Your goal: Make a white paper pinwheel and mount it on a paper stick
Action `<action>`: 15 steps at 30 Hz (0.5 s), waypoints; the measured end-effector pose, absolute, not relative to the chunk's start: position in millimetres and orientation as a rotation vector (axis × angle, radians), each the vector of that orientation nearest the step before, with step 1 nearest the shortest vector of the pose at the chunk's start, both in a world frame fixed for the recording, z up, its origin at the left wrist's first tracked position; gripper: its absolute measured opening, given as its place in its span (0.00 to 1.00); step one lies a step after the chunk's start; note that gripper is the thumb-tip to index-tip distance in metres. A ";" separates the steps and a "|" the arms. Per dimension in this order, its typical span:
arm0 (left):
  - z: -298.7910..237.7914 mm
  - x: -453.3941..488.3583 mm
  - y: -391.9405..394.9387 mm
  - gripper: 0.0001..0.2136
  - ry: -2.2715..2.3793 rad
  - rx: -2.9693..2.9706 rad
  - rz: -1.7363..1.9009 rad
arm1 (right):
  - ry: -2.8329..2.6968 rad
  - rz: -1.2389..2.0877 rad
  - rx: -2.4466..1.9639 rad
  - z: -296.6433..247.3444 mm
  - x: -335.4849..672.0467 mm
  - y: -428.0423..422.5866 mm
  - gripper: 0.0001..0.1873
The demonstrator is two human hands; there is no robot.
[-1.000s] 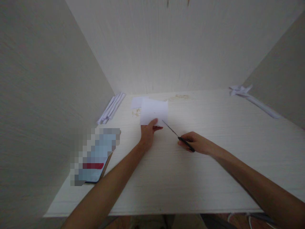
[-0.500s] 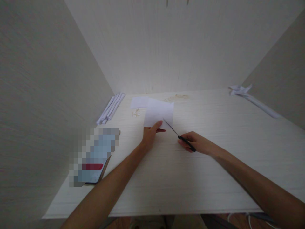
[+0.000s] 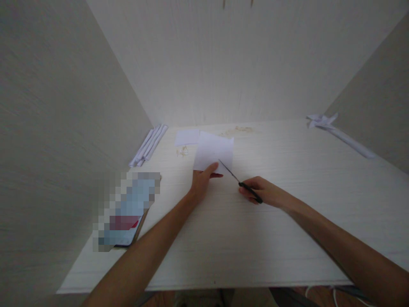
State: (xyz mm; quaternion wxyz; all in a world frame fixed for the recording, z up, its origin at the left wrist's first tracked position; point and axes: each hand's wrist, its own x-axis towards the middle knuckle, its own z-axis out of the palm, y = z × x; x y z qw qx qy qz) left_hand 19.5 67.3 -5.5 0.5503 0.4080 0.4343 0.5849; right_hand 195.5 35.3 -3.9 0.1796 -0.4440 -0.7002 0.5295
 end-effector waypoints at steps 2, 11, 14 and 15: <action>-3.5 19.5 66.7 0.06 1.051 0.970 1.374 | -1.977 1.499 -1.254 -4.6 195.9 35.3 0.23; -9.0 18.8 68.4 0.07 1.009 0.966 1.412 | -2.013 1.471 -1.287 -4.4 196.2 36.2 0.23; -9.1 18.8 68.5 0.08 1.002 0.964 1.419 | -2.026 1.455 -1.289 -4.4 195.9 36.4 0.24; -9.1 18.9 68.6 0.08 0.999 0.957 1.420 | -2.026 1.455 -1.290 -4.4 195.8 36.4 0.24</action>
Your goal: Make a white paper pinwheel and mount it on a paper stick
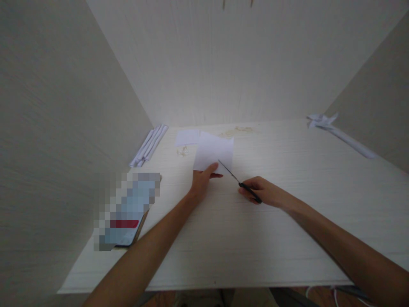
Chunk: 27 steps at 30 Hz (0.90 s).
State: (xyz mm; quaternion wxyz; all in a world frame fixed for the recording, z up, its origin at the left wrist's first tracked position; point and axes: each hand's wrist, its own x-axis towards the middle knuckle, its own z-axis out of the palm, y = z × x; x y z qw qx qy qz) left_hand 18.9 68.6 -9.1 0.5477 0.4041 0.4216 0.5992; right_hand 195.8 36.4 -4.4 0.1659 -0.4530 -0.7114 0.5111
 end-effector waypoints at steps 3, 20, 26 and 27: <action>-9.5 19.1 69.4 0.09 0.989 0.947 1.410 | -2.014 1.473 -1.294 -4.6 195.5 36.1 0.23; -8.2 19.7 67.2 0.10 0.992 0.965 1.343 | -2.014 1.433 -1.295 -3.3 195.4 35.0 0.23; -12.3 19.3 68.8 0.11 0.980 0.950 1.339 | -1.991 1.457 -1.296 -4.9 195.0 36.0 0.23; -11.8 19.4 68.6 0.11 0.979 0.949 1.338 | -1.987 1.458 -1.298 -4.9 194.9 35.9 0.23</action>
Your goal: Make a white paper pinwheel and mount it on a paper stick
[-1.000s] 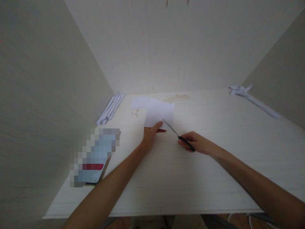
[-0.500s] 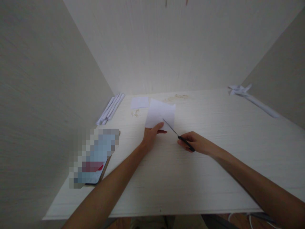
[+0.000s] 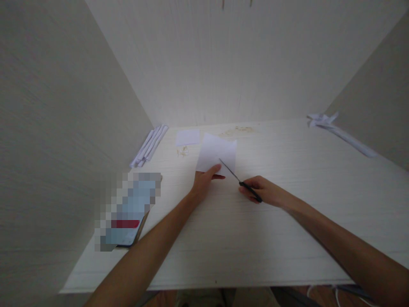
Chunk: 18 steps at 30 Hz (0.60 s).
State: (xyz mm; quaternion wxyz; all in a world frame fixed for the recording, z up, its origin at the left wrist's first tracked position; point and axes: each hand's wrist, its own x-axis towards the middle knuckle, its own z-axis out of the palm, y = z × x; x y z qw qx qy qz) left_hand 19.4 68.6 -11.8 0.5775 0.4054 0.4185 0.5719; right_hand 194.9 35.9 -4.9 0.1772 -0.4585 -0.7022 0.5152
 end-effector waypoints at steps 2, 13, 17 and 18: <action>-10.9 19.6 68.5 0.11 0.975 0.945 1.337 | -1.983 1.461 -1.296 -4.9 194.9 35.7 0.23; -11.9 19.1 68.2 0.13 0.960 0.944 1.353 | -1.995 1.438 -1.308 -6.1 195.2 36.3 0.21; -11.8 19.8 69.2 0.11 0.970 0.937 1.335 | -2.006 1.429 -1.299 -5.9 195.5 36.4 0.22; -11.3 19.9 69.4 0.10 0.971 0.933 1.331 | -2.009 1.430 -1.298 -6.0 195.6 36.5 0.23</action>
